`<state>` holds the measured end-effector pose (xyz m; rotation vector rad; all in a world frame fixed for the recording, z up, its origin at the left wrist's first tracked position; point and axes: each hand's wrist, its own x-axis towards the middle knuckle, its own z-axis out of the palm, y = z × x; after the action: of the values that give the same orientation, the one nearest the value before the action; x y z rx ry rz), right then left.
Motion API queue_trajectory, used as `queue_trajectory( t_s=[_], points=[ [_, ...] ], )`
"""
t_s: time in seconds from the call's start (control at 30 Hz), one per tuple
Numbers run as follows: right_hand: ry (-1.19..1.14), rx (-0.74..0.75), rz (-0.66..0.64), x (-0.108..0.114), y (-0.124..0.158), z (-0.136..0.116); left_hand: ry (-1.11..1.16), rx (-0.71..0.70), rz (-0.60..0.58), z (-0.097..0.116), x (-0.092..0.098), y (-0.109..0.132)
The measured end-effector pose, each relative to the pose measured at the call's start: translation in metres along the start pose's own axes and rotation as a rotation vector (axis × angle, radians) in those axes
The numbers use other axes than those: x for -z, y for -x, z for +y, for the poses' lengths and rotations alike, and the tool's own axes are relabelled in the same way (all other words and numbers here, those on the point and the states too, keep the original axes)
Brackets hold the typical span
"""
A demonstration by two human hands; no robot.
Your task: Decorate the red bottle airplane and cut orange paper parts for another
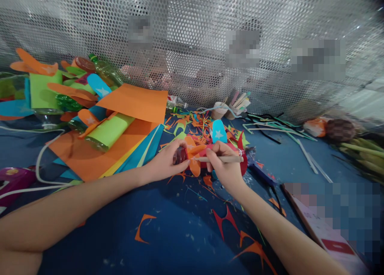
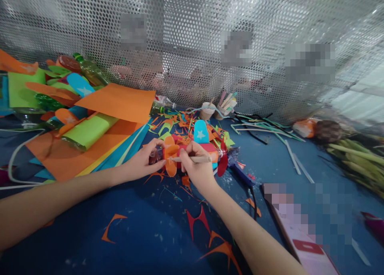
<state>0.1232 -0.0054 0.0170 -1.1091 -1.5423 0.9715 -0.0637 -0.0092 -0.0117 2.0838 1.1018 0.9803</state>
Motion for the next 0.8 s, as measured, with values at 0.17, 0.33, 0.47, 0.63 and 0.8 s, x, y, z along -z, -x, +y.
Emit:
queue_trajectory(
  t_s=[0.17, 0.33, 0.47, 0.63, 0.8],
  points=[
    [0.013, 0.010, 0.005, 0.0003, -0.0003, 0.0017, 0.001, -0.004, -0.002, -0.0001, 0.0004, 0.0002],
    [0.016, 0.012, 0.012, 0.0001, -0.0004, 0.0012, -0.003, -0.015, 0.003, -0.0008, 0.0009, 0.0000],
    [0.014, 0.015, 0.010, 0.0008, 0.0000, 0.0018, -0.002, -0.014, 0.001, -0.0009, 0.0007, 0.0000],
    [0.011, 0.008, 0.008, 0.0017, 0.0007, 0.0021, 0.000, -0.001, -0.004, -0.0017, 0.0000, 0.0003],
    [0.027, 0.000, 0.023, 0.0011, 0.0009, 0.0005, 0.009, 0.008, -0.011, -0.0020, 0.0000, 0.0001]
  ],
)
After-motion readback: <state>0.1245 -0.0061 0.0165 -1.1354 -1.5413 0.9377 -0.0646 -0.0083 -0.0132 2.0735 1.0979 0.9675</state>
